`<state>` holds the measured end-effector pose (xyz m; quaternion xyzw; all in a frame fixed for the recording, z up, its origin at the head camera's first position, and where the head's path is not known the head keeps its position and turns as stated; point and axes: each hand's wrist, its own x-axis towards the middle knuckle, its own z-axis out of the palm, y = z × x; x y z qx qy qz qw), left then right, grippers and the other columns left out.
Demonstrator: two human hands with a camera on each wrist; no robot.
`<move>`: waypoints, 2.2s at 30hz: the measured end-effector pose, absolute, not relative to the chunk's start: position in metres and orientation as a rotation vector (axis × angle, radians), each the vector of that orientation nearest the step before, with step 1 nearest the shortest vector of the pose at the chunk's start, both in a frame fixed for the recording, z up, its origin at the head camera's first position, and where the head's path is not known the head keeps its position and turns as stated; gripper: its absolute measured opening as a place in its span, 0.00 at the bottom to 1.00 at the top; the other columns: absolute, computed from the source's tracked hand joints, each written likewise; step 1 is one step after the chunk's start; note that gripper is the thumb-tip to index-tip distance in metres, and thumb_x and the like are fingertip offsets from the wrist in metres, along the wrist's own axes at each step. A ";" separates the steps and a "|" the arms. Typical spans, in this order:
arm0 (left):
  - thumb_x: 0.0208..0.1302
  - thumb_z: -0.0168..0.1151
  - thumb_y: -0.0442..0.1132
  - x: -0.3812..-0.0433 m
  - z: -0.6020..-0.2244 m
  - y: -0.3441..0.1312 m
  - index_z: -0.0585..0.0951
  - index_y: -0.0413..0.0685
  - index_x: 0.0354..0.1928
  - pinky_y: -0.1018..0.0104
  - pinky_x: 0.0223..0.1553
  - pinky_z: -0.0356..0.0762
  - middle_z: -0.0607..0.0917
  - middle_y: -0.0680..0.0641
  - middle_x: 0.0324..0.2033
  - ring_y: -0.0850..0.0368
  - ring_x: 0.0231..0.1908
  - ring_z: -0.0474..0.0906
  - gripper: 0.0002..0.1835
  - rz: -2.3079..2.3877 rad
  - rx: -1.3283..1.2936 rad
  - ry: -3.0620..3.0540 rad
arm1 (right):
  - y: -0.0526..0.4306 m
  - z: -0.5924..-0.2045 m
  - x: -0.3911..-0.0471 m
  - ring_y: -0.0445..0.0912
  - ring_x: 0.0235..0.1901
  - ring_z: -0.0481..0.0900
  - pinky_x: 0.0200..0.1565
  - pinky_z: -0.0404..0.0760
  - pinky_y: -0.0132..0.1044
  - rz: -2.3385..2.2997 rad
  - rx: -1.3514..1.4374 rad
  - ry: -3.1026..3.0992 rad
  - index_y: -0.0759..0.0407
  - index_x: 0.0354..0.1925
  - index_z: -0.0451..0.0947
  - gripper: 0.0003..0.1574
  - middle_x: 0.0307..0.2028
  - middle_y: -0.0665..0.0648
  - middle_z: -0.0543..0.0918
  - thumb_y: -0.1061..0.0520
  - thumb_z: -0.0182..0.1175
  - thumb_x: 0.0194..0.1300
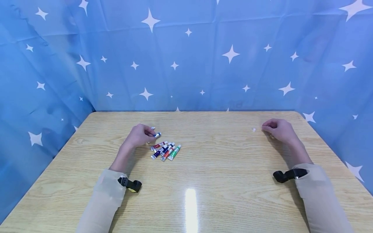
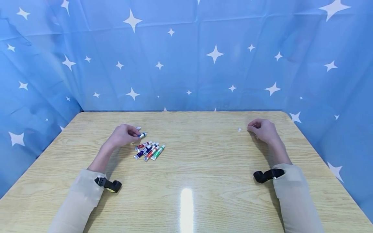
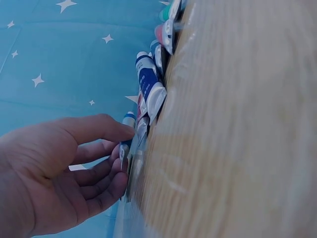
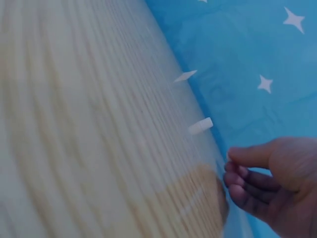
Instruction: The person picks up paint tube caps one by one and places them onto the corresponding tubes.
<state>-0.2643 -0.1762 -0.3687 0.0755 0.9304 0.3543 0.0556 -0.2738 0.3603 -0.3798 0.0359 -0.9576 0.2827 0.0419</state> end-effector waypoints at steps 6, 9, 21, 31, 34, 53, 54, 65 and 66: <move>0.51 0.67 0.37 -0.260 -0.365 -0.172 0.82 0.41 0.36 0.65 0.32 0.75 0.81 0.47 0.30 0.55 0.31 0.76 0.10 1.118 0.262 2.820 | 0.352 -0.371 -0.271 0.52 0.30 0.74 0.26 0.74 0.40 0.934 0.160 -2.891 0.61 0.44 0.76 0.22 0.34 0.62 0.79 0.44 0.53 0.65; 0.51 0.67 0.37 -0.257 -0.363 -0.169 0.82 0.41 0.36 0.64 0.32 0.75 0.81 0.47 0.29 0.55 0.30 0.76 0.10 1.142 0.297 2.823 | 0.344 -0.367 -0.270 0.50 0.29 0.75 0.27 0.74 0.47 0.915 0.157 -2.868 0.56 0.41 0.77 0.19 0.32 0.59 0.80 0.43 0.54 0.64; 0.51 0.67 0.37 -0.243 -0.353 -0.148 0.82 0.44 0.34 0.65 0.30 0.76 0.81 0.49 0.28 0.57 0.29 0.76 0.09 1.187 0.429 2.822 | 0.308 -0.341 -0.258 0.52 0.30 0.80 0.28 0.75 0.33 0.941 0.374 -2.805 0.59 0.41 0.77 0.16 0.30 0.60 0.82 0.49 0.55 0.64; 0.52 0.65 0.37 -0.227 -0.336 -0.129 0.81 0.47 0.34 0.65 0.28 0.76 0.81 0.50 0.27 0.57 0.29 0.76 0.07 1.243 0.572 2.783 | 0.271 -0.329 -0.245 0.44 0.27 0.80 0.28 0.77 0.32 0.910 0.596 -2.722 0.60 0.39 0.78 0.11 0.29 0.52 0.81 0.53 0.58 0.63; 0.53 0.65 0.37 -0.221 -0.332 -0.124 0.81 0.47 0.34 0.65 0.29 0.76 0.81 0.51 0.27 0.58 0.29 0.76 0.06 1.249 0.643 2.778 | 0.258 -0.324 -0.239 0.44 0.27 0.80 0.28 0.78 0.31 0.908 0.674 -2.690 0.60 0.38 0.78 0.10 0.28 0.51 0.81 0.55 0.59 0.62; 0.50 0.65 0.32 -0.181 -0.316 -0.094 0.80 0.47 0.32 0.69 0.27 0.76 0.79 0.54 0.25 0.61 0.25 0.75 0.06 1.337 0.983 2.720 | 0.194 -0.306 -0.192 0.33 0.31 0.78 0.34 0.78 0.28 1.030 1.043 -2.439 0.49 0.38 0.78 0.07 0.32 0.41 0.81 0.57 0.62 0.58; 0.50 0.65 0.32 -0.179 -0.316 -0.093 0.80 0.47 0.32 0.69 0.27 0.76 0.79 0.55 0.25 0.62 0.25 0.75 0.06 1.334 1.002 2.723 | 0.192 -0.305 -0.189 0.33 0.31 0.78 0.34 0.78 0.28 1.036 1.062 -2.428 0.49 0.38 0.78 0.07 0.32 0.41 0.80 0.58 0.63 0.58; 0.51 0.65 0.34 -0.157 -0.307 -0.082 0.80 0.50 0.33 0.68 0.30 0.77 0.79 0.59 0.29 0.67 0.26 0.74 0.07 1.349 1.137 2.709 | 0.158 -0.272 -0.144 0.42 0.29 0.80 0.33 0.80 0.33 1.149 1.238 -2.358 0.63 0.35 0.78 0.12 0.30 0.53 0.81 0.72 0.63 0.51; 0.50 0.65 0.34 -0.156 -0.307 -0.081 0.80 0.51 0.33 0.69 0.29 0.77 0.79 0.59 0.29 0.67 0.26 0.74 0.07 1.353 1.150 2.709 | 0.157 -0.272 -0.143 0.42 0.29 0.79 0.32 0.80 0.33 1.148 1.251 -2.348 0.63 0.34 0.77 0.12 0.30 0.53 0.81 0.73 0.64 0.50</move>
